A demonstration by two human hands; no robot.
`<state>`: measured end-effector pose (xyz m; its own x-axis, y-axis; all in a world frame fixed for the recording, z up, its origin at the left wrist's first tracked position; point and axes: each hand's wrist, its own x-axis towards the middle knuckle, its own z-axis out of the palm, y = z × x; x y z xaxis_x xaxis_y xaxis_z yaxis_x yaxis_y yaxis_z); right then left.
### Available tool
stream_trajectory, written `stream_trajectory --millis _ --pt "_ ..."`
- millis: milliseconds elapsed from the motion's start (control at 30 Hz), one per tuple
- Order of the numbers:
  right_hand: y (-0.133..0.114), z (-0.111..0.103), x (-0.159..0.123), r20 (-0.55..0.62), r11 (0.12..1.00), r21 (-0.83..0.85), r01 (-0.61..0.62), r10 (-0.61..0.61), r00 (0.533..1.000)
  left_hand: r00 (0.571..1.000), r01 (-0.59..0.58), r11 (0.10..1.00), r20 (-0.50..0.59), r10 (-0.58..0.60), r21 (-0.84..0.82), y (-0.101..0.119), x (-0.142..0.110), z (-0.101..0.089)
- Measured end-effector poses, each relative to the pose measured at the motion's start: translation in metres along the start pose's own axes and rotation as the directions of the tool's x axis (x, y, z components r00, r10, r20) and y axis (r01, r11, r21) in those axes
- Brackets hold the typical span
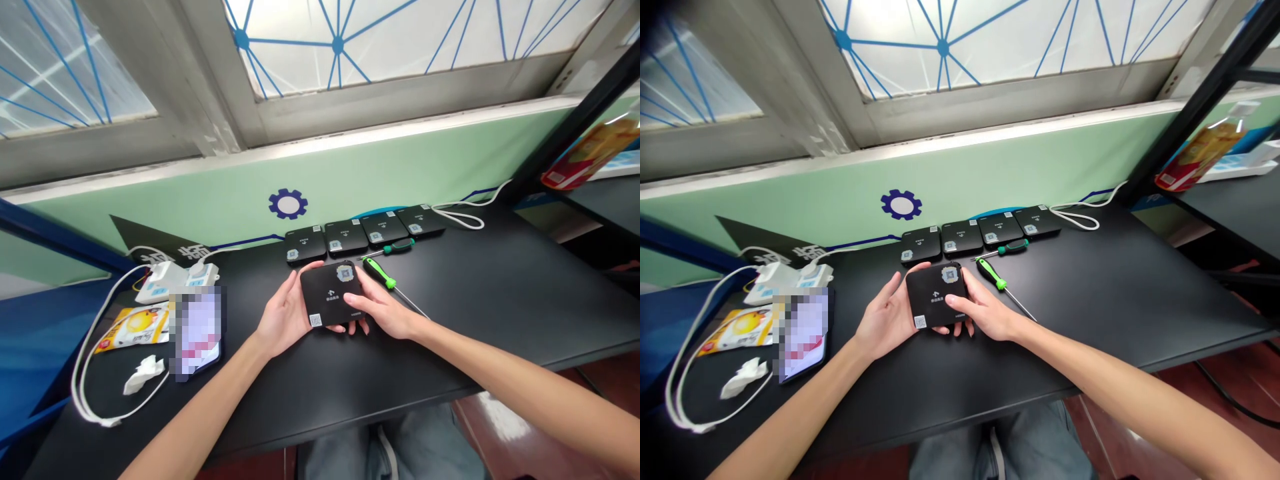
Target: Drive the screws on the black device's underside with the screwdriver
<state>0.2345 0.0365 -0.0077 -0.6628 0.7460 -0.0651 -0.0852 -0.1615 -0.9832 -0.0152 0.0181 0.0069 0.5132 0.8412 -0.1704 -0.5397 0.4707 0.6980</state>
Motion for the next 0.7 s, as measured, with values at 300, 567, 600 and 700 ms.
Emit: stream_trajectory --millis 300,567,600,700 --pt "-0.0005 -0.0003 0.0005 0.003 1.0 -0.005 -0.014 0.014 1.0 1.0 0.02 0.999 -0.011 -0.02 -0.026 0.0012 0.0007 0.0011" --pt "-0.0007 0.0018 0.0008 0.0 1.0 0.003 -0.026 0.026 1.0 1.0 0.003 1.0 0.013 -0.003 0.011 0.0016 -0.001 0.001" --pt "-0.0005 0.0018 0.0009 -0.002 1.0 0.002 -0.025 0.025 1.0 1.0 0.002 1.0 0.012 -0.002 0.007 0.0012 -0.0008 0.0006" --pt "0.0005 0.002 0.0019 -0.011 1.0 -0.001 -0.023 0.023 1.0 1.0 0.003 1.0 0.006 -0.003 -0.012 -0.0003 -0.0002 -0.0012"
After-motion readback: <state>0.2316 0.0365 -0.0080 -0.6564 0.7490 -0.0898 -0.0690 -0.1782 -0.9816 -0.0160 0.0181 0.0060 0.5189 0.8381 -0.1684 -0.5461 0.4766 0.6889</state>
